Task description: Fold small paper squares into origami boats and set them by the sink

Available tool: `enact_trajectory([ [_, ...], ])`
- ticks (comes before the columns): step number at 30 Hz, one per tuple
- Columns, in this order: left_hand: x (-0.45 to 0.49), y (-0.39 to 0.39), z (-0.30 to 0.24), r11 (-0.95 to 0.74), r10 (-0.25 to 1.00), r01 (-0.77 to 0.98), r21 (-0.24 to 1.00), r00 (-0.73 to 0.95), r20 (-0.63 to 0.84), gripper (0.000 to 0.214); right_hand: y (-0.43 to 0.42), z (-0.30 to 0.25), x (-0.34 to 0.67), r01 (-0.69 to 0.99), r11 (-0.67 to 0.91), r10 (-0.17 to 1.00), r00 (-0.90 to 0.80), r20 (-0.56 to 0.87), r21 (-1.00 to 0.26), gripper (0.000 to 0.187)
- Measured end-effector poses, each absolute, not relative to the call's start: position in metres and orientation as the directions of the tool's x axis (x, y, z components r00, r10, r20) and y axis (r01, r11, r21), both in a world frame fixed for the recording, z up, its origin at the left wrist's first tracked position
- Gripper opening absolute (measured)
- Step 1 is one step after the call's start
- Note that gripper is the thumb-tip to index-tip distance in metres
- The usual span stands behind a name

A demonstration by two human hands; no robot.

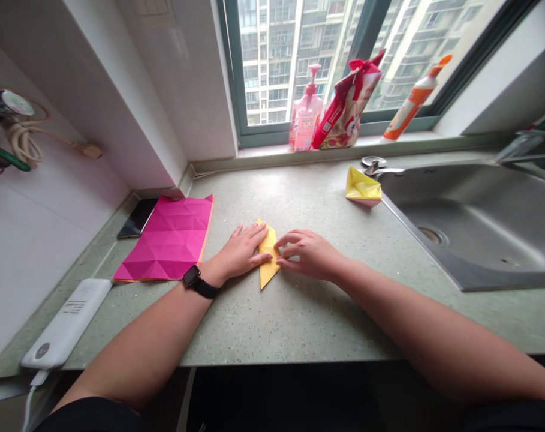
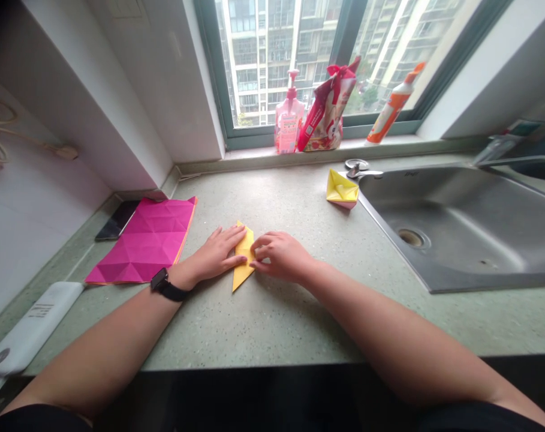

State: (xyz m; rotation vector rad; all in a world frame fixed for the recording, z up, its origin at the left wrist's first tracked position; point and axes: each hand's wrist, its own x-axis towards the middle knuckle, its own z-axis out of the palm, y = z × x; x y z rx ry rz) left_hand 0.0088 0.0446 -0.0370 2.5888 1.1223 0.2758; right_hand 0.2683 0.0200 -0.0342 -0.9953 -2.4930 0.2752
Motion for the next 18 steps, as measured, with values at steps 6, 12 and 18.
enact_trajectory([
  [6,0.0,0.042,-0.035,-0.535,0.845,0.66,0.528,0.413,0.341,0.037,0.022,-0.034,0.273,0.655,0.616,0.787,-0.492,0.372,-0.437,0.026],
  [12,0.006,0.031,-0.03,-0.558,0.828,0.658,0.506,0.486,0.28,0.015,0.02,-0.033,0.271,0.705,0.515,0.856,-0.446,0.26,-0.488,0.045],
  [18,0.013,0.02,-0.028,-0.664,0.731,0.534,0.523,0.611,0.304,0.037,0.019,-0.032,0.268,0.688,0.5,0.864,-0.443,0.241,-0.526,0.051],
])
